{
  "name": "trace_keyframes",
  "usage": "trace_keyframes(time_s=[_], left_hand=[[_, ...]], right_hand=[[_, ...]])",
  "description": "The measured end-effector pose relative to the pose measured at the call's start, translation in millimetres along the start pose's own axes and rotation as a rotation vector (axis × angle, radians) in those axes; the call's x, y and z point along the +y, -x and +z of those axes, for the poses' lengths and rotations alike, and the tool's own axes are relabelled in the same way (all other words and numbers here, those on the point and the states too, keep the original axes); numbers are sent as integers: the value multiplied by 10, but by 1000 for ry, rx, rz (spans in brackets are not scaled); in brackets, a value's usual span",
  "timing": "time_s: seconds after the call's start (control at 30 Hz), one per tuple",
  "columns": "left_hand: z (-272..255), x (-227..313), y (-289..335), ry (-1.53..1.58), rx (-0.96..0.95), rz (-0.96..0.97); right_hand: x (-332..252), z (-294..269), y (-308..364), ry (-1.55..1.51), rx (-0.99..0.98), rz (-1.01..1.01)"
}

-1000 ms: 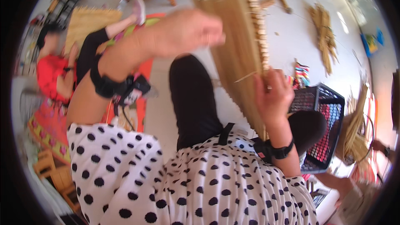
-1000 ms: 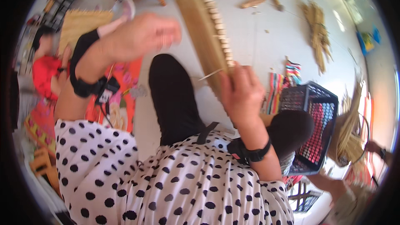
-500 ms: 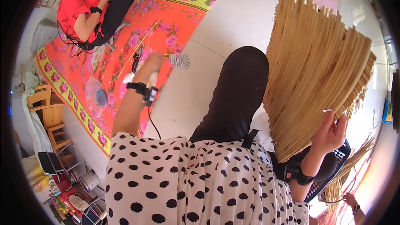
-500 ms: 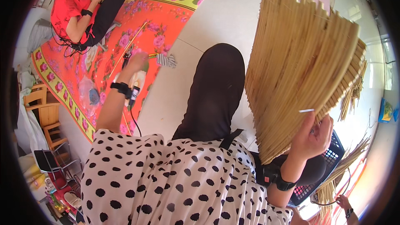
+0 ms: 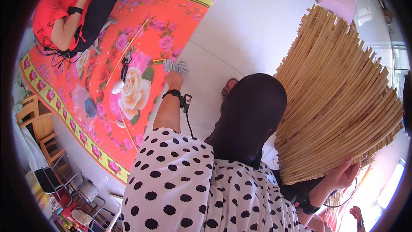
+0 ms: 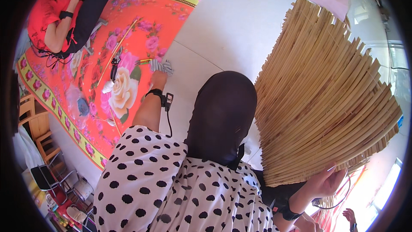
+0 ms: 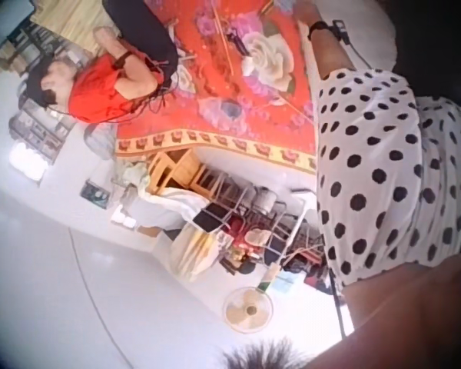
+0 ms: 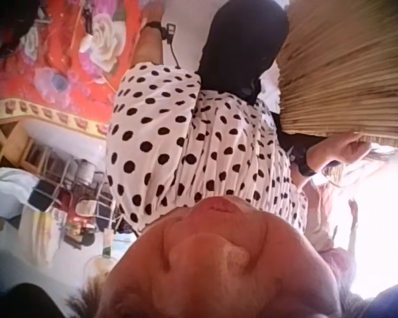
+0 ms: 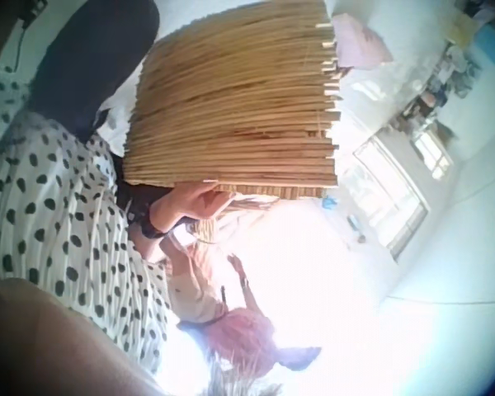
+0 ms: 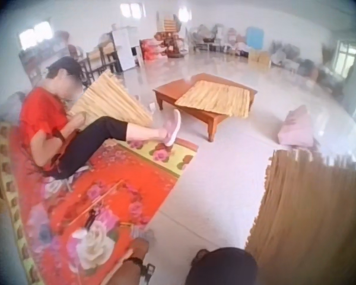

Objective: The person sits on the floor and weaves a mat using thin wooden sticks and a needle with thread. They repeatedly pass the needle through the sticks to bind them together, occasionally lifting and rotating the mat to continue the weaving process.

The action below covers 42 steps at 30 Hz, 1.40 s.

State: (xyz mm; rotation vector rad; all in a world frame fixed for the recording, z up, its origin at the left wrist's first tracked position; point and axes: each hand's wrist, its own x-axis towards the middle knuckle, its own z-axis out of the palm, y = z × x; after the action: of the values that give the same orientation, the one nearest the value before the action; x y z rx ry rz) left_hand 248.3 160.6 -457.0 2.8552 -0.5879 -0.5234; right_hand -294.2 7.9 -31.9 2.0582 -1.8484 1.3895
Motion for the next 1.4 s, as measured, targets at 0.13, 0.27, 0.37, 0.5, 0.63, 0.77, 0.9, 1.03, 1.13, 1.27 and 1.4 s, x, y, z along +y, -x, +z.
trace_keyframes(time_s=[0.13,0.27,0.37,0.5,0.63,0.77,0.9,1.03,1.13,1.27,1.4], left_hand=[[183,-71,-9,77,122,-88],[160,-174,-96,103,85,-50],[-54,-324,-166,151,4,-18],[-641,-273,-111,659,-166,1],[-1574,276,193,1088,-344,-49],[-1897,91,108,755,-235,323],[-2324,470,217,815,-281,303],[-2761,684,375,1108,-318,352],[-2963,934,488,1263,-395,371],[-3029,1316,518,1489,-544,579],[-3498,1953,1005,1545,-572,770]], right_hand=[[-90,-17,-11,40,-24,51],[20,-42,-1,35,-9,27],[29,13,1,-13,-9,-1],[119,64,48,-17,-7,66],[15,151,10,-180,-59,87],[-98,281,-44,-189,-88,29],[-203,317,-66,-108,-44,-9],[-309,360,-65,-51,-35,-72],[-382,347,-64,-91,-43,-93],[-437,308,-72,-30,-8,-126],[-643,342,-110,-105,-32,-188]])
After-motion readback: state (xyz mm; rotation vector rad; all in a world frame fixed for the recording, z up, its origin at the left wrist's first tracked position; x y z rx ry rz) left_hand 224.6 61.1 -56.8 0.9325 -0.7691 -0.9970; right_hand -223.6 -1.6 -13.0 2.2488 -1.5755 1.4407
